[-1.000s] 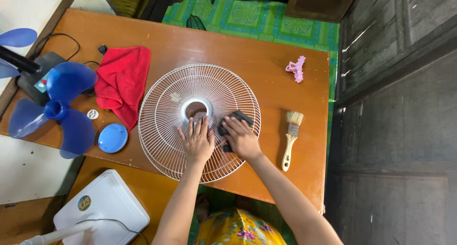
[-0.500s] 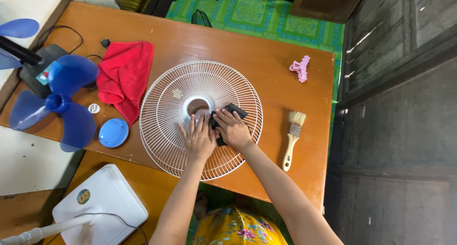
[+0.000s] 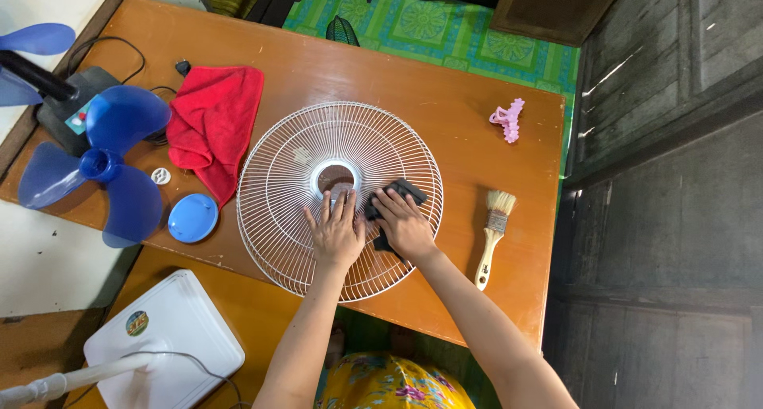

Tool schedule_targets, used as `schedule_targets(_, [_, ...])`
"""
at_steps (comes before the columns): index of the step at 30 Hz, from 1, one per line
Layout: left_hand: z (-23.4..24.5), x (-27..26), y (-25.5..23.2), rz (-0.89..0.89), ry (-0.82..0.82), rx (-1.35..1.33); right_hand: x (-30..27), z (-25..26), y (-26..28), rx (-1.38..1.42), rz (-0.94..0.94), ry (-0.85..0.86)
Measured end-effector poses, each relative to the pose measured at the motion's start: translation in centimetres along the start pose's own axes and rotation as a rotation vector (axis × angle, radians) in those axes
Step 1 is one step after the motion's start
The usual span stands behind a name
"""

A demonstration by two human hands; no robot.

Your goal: The person wipes a white fan cage with a black cloth and then uses a brush to clean the same cage. The person handles the cage and cleaning tools on a wooden table with other fan parts nearby.

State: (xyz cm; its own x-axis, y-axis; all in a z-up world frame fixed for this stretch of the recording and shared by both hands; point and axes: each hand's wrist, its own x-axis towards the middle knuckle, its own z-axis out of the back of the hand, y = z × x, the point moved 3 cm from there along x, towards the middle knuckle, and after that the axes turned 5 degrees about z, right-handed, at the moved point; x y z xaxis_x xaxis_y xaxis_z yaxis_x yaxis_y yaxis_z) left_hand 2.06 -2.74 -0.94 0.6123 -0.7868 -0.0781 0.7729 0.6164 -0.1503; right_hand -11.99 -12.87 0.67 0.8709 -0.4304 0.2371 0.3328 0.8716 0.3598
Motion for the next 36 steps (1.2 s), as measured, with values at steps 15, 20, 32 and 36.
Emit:
schedule_targets(15, [-0.1,0.1,-0.2,0.021,0.076,0.016,-3.1,2.5,-6.2,0.868,-0.551,-0.444])
schedule_targets(20, [-0.1,0.4,-0.1,0.022,0.102,0.036,-3.6,9.8,-3.8,0.089,-0.14,-0.491])
schedule_targets(32, [0.8,0.0,-0.3,0.017,0.078,-0.014,-6.2,13.8,-5.3,1.404,-0.344,-0.844])
schedule_targets(36, [0.8,0.2,-0.2,0.013,0.07,-0.018,-5.6,13.7,-5.9,1.38,-0.367,-0.863])
